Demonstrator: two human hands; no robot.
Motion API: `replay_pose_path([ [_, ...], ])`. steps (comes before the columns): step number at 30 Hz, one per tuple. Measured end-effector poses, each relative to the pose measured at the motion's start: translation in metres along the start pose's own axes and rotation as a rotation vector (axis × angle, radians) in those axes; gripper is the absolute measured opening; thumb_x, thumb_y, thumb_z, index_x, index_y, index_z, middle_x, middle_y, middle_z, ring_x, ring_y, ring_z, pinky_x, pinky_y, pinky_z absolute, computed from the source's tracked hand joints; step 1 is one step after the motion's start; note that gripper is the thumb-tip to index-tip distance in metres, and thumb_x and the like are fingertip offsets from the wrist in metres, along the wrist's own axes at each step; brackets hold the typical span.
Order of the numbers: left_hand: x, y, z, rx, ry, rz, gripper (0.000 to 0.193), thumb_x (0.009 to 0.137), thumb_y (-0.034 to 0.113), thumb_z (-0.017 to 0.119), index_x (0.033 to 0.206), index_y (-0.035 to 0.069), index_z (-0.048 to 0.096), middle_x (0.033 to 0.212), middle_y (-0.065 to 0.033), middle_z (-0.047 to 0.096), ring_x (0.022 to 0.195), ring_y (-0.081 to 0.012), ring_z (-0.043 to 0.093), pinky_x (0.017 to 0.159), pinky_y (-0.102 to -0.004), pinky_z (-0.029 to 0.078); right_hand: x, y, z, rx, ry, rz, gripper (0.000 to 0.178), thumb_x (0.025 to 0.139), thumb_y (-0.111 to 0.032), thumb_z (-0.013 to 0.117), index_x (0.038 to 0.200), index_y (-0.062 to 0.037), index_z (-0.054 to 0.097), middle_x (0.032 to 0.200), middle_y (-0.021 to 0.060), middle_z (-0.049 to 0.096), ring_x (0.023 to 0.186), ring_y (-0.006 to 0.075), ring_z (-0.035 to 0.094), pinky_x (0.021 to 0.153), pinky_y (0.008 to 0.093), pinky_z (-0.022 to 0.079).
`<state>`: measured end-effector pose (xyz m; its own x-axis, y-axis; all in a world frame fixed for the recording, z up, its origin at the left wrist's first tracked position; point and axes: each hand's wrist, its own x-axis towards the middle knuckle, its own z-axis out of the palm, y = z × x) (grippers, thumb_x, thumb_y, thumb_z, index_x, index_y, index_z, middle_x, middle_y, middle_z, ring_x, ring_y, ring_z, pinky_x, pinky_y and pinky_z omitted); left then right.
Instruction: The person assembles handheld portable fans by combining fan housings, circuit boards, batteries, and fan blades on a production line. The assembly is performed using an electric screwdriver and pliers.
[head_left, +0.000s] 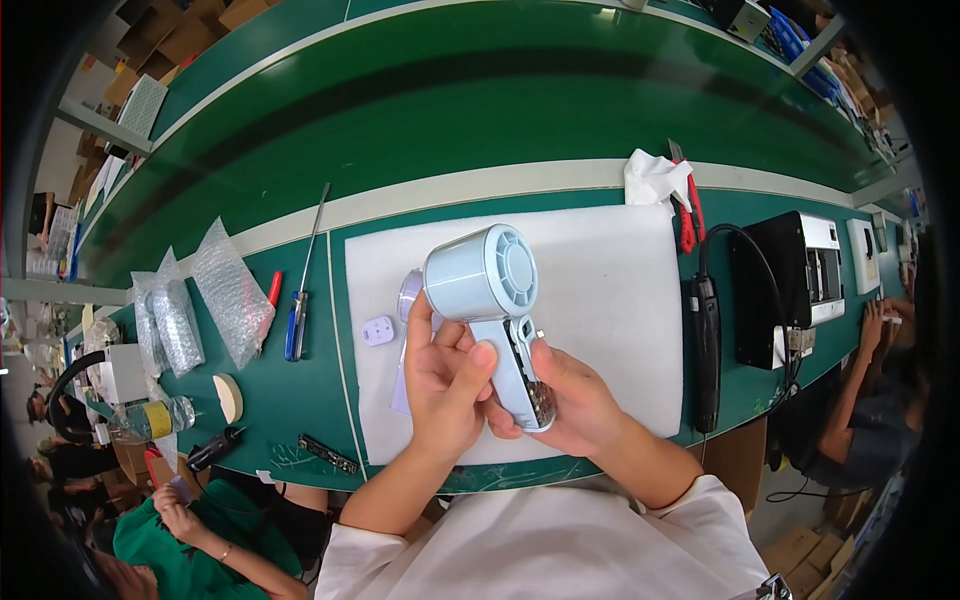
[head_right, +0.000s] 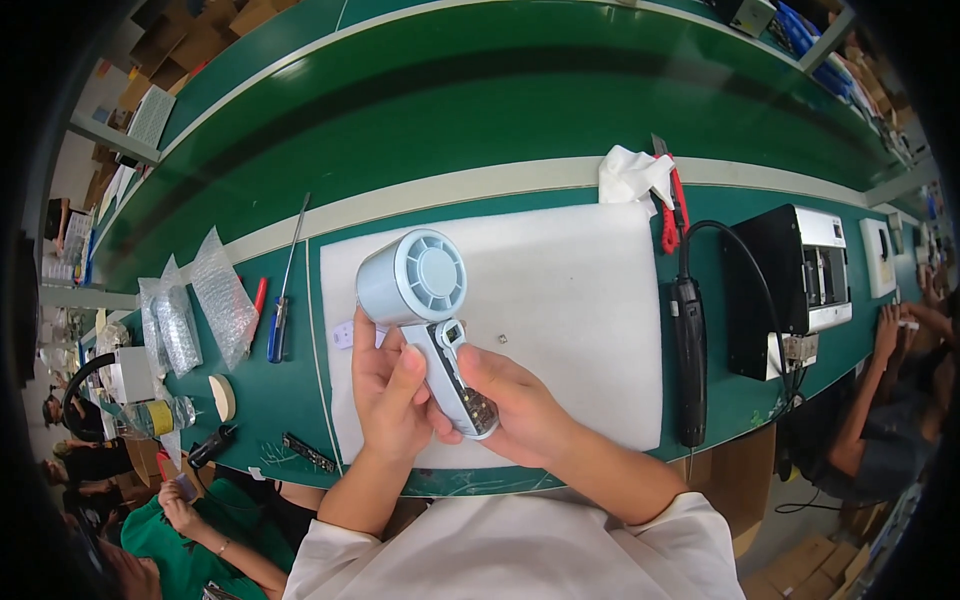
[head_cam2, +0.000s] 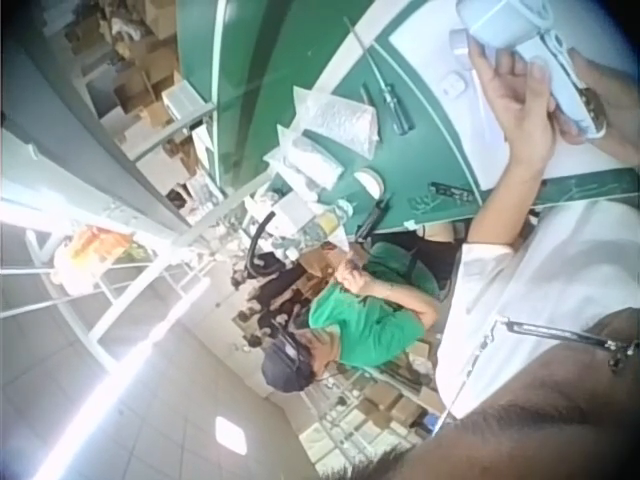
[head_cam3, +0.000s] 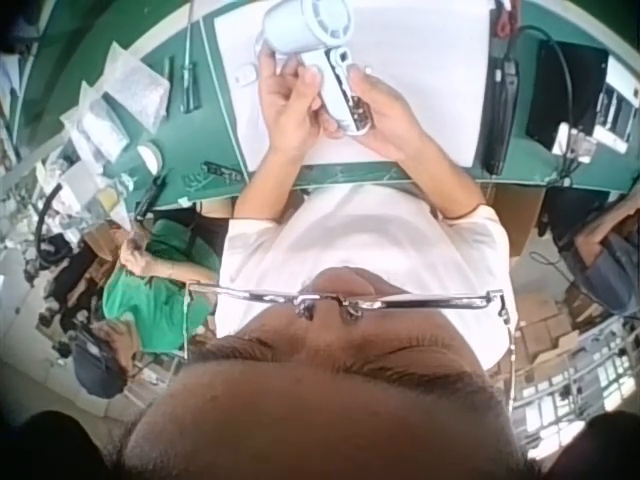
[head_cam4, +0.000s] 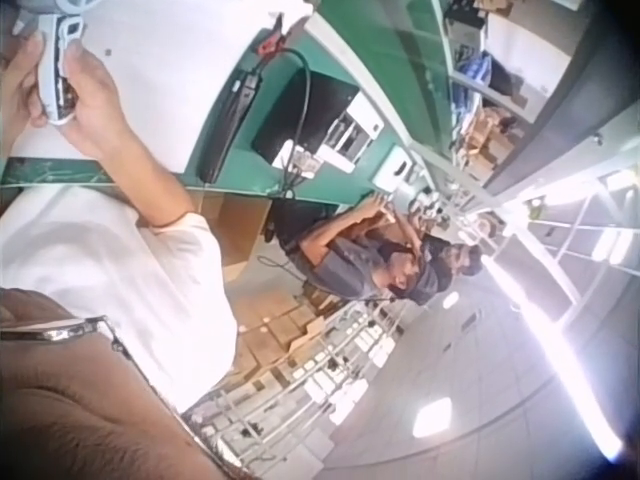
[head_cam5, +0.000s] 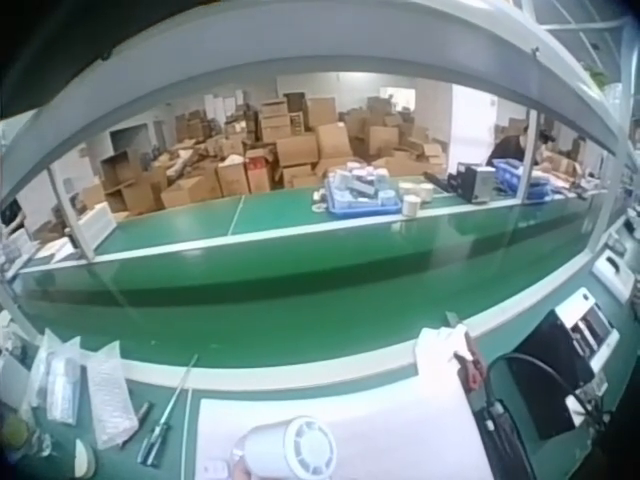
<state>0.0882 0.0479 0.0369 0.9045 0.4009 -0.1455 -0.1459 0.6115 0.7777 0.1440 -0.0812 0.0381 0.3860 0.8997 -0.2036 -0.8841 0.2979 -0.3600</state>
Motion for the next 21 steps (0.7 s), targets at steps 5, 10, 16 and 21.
replay_pose_path([
  [5, -0.0005, -0.0021, 0.0029, -0.011, 0.002, 0.037, 0.078, 0.088, 0.014, 0.071, 0.148, 0.004, 0.021, 0.13, -0.0188, 0.052, 0.115, -0.0201, 0.054, 0.089, -0.0277, 0.047, -0.0001, 0.0015, 0.0018, 0.003, 0.041, -0.002, 0.049, 0.103, -0.045, 0.041, 0.111, 0.0009, 0.057, 0.085, 0.0109, 0.062, 0.07, 0.018, 0.056, 0.065, 0.0295, 0.044],
  [10, -0.0006, -0.0014, 0.0015, -0.014, -0.005, 0.023, 0.078, 0.088, 0.014, 0.071, 0.148, 0.003, 0.021, 0.128, -0.0186, 0.053, 0.113, -0.0195, 0.055, 0.088, -0.0276, 0.047, 0.0004, 0.0017, 0.0007, 0.019, 0.059, 0.01, 0.046, 0.101, -0.042, 0.043, 0.108, 0.001, 0.057, 0.08, 0.011, 0.061, 0.067, 0.0184, 0.055, 0.062, 0.0297, 0.043],
  [16, -0.0005, -0.0023, 0.0022, -0.015, -0.021, 0.04, 0.076, 0.088, 0.015, 0.071, 0.146, 0.003, 0.023, 0.125, -0.0177, 0.055, 0.107, -0.0166, 0.056, 0.082, -0.0243, 0.048, -0.0002, 0.0027, 0.0, -0.005, 0.031, -0.007, 0.043, 0.101, -0.041, 0.043, 0.108, 0.0001, 0.055, 0.08, 0.0113, 0.06, 0.066, 0.0176, 0.055, 0.062, 0.029, 0.042],
  [21, -0.0003, -0.0028, 0.0014, -0.019, -0.019, 0.046, 0.073, 0.088, 0.015, 0.071, 0.144, 0.004, 0.026, 0.123, -0.0162, 0.057, 0.093, -0.0104, 0.056, 0.073, -0.0193, 0.047, -0.0012, 0.0012, -0.0005, -0.042, 0.0, -0.02, 0.042, 0.101, -0.04, 0.045, 0.113, -0.0011, 0.052, 0.085, 0.0105, 0.06, 0.068, 0.017, 0.055, 0.063, 0.0287, 0.043],
])
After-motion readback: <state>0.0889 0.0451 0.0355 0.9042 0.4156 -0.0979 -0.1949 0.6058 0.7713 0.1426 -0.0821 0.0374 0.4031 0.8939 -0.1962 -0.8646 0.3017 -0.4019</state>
